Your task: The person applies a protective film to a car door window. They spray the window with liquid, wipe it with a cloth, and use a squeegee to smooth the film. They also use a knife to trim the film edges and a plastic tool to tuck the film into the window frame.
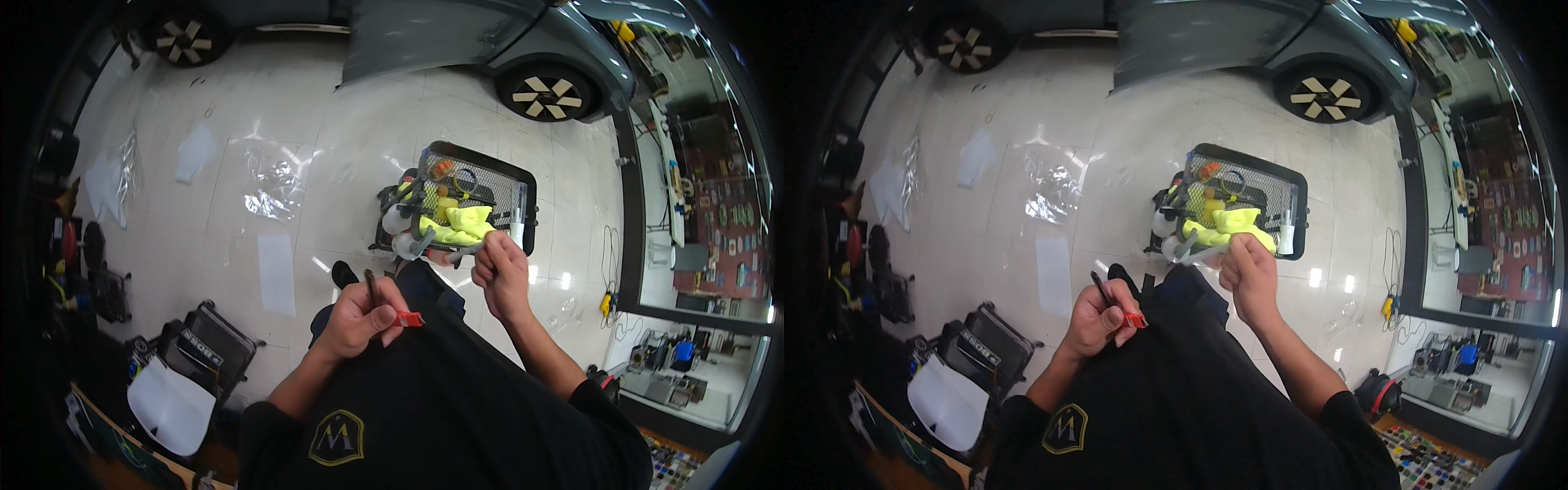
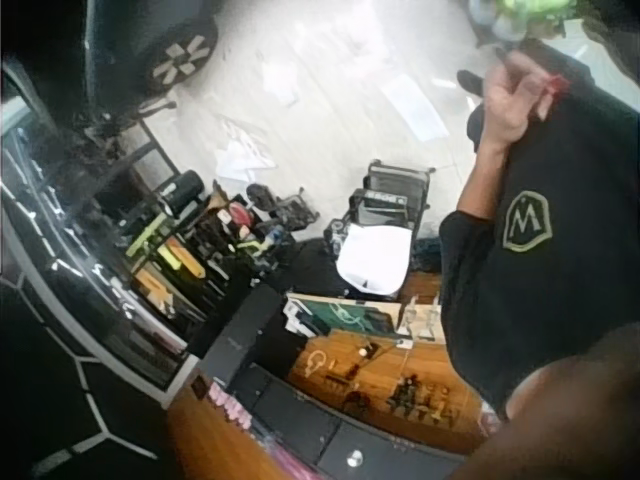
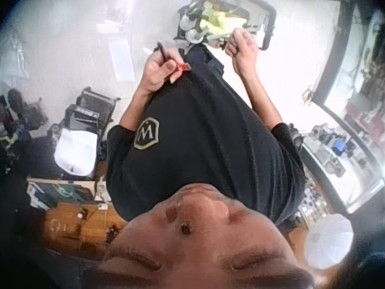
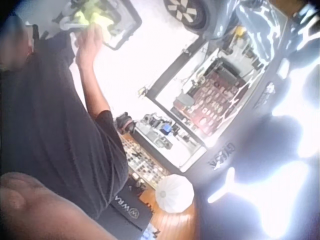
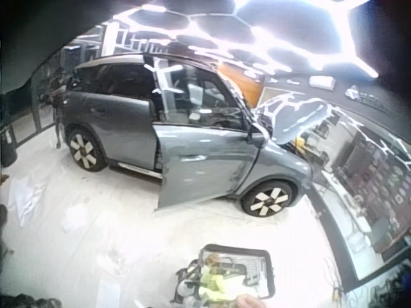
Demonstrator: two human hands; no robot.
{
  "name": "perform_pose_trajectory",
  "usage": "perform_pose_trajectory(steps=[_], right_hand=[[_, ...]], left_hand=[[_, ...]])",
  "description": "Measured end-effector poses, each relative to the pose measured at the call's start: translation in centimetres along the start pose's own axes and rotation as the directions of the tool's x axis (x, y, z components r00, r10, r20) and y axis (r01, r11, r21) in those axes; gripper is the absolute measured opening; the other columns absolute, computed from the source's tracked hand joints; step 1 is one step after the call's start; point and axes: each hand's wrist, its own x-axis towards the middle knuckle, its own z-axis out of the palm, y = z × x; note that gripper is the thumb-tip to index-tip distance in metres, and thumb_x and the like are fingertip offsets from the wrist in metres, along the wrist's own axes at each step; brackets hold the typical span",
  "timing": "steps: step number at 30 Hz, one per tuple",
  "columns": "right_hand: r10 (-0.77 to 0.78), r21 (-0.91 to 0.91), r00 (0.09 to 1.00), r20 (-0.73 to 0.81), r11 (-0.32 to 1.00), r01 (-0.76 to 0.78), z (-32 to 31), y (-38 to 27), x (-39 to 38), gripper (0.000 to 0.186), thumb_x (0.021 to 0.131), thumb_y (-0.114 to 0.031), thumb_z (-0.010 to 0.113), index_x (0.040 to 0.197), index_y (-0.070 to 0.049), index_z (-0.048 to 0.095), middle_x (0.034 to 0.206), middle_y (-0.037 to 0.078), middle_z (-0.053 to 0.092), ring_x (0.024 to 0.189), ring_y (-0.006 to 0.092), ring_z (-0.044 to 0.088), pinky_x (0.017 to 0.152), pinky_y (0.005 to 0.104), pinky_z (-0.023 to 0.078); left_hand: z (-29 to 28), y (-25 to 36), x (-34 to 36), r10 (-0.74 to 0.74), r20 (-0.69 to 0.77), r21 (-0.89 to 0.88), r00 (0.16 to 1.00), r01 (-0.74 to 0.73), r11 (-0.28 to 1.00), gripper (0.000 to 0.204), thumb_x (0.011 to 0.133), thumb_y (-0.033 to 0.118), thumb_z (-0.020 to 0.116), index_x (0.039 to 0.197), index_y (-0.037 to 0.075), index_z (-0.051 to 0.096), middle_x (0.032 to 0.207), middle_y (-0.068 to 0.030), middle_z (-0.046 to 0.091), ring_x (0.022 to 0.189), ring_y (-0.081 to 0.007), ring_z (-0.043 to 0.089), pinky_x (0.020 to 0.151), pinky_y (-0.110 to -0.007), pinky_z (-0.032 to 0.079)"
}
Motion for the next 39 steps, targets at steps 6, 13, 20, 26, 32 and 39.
perform_pose_trajectory(steps=[6, 13, 20, 26, 32, 39], right_hand=[[0.017, -0.115, 0.905, -0.426, 0.991, -0.073, -12.6, 6.0, 10.4, 0.011, 0.1, -0.018, 0.053, 0.091, -0.012, 0.053, 0.065, -0.007, 0.039, 0.049, 0.0057, 0.034, 0.044, 0.0238, 0.029], [-0.052, -0.149, 0.686, -0.726, 0.985, -0.083, -27.9, 10.9, 24.9, 0.018, 0.095, -0.017, 0.059, 0.081, -0.006, 0.061, 0.059, 0.0, 0.045, 0.042, 0.0135, 0.039, 0.038, 0.0319, 0.032], [0.053, -0.073, 0.721, -0.691, 0.987, -0.142, -28.4, 14.5, 30.9, 0.014, 0.093, -0.012, 0.062, 0.091, 0.0, 0.068, 0.059, 0.003, 0.048, 0.042, 0.0152, 0.041, 0.039, 0.0327, 0.036], [0.032, -0.233, 0.652, -0.757, 0.92, -0.316, -30.2, 17.1, 32.8, 0.024, 0.089, -0.019, 0.063, 0.099, 0.0, 0.073, 0.082, 0.019, 0.071, 0.07, 0.0295, 0.07, 0.057, 0.041, 0.054], [-0.373, -0.626, 0.633, -0.678, 0.744, -0.232, -31.0, 15.0, 28.8, 0.029, 0.094, -0.023, 0.056, 0.111, 0.0, 0.063, 0.094, 0.023, 0.069, 0.086, 0.0386, 0.067, 0.082, 0.0466, 0.052], [-0.191, -0.194, 0.929, -0.317, 0.972, 0.133, -17.5, 5.4, 16.9, 0.025, 0.097, 0.001, 0.05, 0.122, 0.003, 0.047, 0.098, 0.017, 0.067, 0.075, 0.0194, 0.068, 0.062, 0.0289, 0.056]], left_hand=[[-0.8, -1.6, 1.7, -0.092, -0.104, 0.14, 0.99, 0.107, 0.984, 0.042, 0.094, 0.042, 0.067, 0.095, 0.001, 0.057, 0.071, -0.0048, 0.057, 0.055, -0.0097, 0.05, 0.052, -0.023, 0.038], [0.9, -1.1, 4.6, -0.131, -0.278, 0.26, 0.952, 0.205, 0.944, 0.037, 0.098, 0.036, 0.064, 0.097, 0.0, 0.058, 0.071, -0.0044, 0.058, 0.059, -0.0103, 0.053, 0.056, -0.023, 0.042], [1.8, -1.0, 7.3, -0.141, -0.437, 0.361, 0.888, 0.317, 0.877, 0.038, 0.097, 0.036, 0.065, 0.096, -0.001, 0.057, 0.073, -0.0055, 0.06, 0.057, -0.0105, 0.054, 0.054, -0.023, 0.042], [2.5, -1.9, 9.9, -0.181, -0.432, 0.379, 0.884, 0.36, 0.852, 0.035, 0.097, 0.034, 0.065, 0.098, -0.001, 0.058, 0.074, -0.0049, 0.06, 0.058, -0.0094, 0.053, 0.055, -0.022, 0.04], [2.0, -1.0, 11.1, -0.176, -0.426, 0.36, 0.888, 0.344, 0.867, 0.027, 0.102, 0.027, 0.059, 0.104, 0.0, 0.057, 0.075, -0.0034, 0.059, 0.063, -0.0071, 0.05, 0.058, -0.022, 0.04], [-0.4, -1.9, 12.3, -0.118, -0.445, 0.263, 0.888, 0.256, 0.93, 0.022, 0.104, 0.026, 0.055, 0.105, 0.004, 0.056, 0.07, -0.0023, 0.055, 0.054, -0.0046, 0.038, 0.05, -0.02, 0.029]])
